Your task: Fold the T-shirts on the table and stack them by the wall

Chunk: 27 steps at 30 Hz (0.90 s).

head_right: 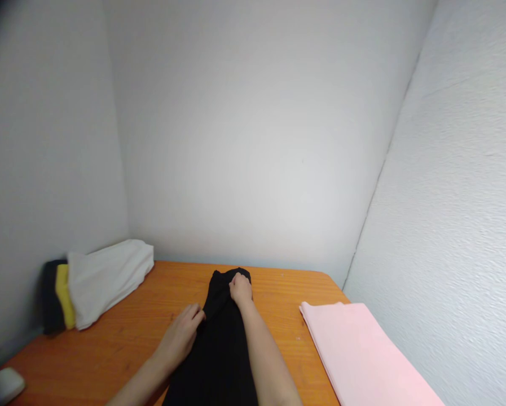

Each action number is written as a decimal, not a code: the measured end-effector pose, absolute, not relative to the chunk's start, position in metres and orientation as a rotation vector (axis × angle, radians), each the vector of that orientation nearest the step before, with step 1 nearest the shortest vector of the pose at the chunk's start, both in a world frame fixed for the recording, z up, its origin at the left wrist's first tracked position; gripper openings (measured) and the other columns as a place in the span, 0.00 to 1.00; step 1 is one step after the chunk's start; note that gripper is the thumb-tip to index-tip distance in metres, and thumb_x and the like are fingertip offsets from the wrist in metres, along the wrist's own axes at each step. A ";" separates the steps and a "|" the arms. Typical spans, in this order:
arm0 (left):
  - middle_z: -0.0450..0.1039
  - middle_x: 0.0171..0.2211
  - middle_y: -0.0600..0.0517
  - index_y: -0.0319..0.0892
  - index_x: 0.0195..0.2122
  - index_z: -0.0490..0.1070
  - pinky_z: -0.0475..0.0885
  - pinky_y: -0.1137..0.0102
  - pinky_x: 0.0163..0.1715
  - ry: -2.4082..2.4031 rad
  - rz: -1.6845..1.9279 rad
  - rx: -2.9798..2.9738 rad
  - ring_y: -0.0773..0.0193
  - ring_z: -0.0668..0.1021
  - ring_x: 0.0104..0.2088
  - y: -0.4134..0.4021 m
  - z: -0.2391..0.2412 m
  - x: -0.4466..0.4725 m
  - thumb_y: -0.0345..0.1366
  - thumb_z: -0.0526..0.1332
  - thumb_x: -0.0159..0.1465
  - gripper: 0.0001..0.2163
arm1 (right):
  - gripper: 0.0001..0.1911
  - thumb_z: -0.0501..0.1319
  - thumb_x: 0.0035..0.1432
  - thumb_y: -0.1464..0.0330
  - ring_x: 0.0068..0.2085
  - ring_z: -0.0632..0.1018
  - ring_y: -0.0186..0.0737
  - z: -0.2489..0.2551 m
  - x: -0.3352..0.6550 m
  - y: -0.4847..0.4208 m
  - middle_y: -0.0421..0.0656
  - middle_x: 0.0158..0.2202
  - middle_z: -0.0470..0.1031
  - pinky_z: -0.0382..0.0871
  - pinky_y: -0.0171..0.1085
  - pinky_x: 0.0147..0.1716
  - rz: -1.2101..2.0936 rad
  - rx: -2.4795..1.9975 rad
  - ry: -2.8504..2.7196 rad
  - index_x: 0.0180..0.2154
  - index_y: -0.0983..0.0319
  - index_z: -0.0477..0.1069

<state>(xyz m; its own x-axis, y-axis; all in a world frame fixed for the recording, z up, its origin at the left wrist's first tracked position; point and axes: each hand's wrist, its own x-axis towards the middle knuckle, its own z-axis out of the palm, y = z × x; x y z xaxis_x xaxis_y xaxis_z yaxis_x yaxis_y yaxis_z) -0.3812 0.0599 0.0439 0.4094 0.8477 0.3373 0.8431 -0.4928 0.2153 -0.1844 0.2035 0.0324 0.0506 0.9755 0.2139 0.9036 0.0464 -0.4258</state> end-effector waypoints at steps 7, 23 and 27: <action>0.68 0.43 0.47 0.42 0.39 0.70 0.66 0.66 0.44 1.518 0.660 2.677 0.59 0.69 0.44 0.062 0.039 -0.382 0.20 0.45 0.61 0.17 | 0.05 0.57 0.59 0.71 0.43 0.76 0.43 0.029 -0.186 0.202 0.48 0.39 0.76 0.64 0.36 0.39 0.172 -1.914 -1.900 0.37 0.62 0.70; 0.70 0.44 0.46 0.42 0.41 0.73 0.66 0.65 0.45 1.508 0.647 2.539 0.58 0.70 0.45 0.062 0.036 -0.383 0.20 0.46 0.61 0.18 | 0.14 0.56 0.64 0.60 0.52 0.70 0.51 0.043 -0.246 0.223 0.51 0.46 0.76 0.59 0.44 0.49 0.002 -1.918 -1.960 0.43 0.62 0.74; 0.70 0.43 0.46 0.42 0.40 0.73 0.66 0.66 0.46 1.513 0.666 2.493 0.59 0.70 0.45 0.064 0.032 -0.385 0.20 0.46 0.61 0.18 | 0.11 0.57 0.63 0.64 0.51 0.71 0.51 0.035 -0.250 0.231 0.51 0.44 0.77 0.59 0.43 0.48 0.029 -1.951 -1.948 0.42 0.62 0.74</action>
<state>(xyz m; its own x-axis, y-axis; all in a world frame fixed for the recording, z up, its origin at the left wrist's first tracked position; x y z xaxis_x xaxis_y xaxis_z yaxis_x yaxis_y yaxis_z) -0.3850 0.0645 0.0325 0.3928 0.8715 0.2935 0.8048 -0.4802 0.3488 -0.2503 0.2306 0.0349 0.0378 0.9674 0.2504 0.9594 0.0349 -0.2799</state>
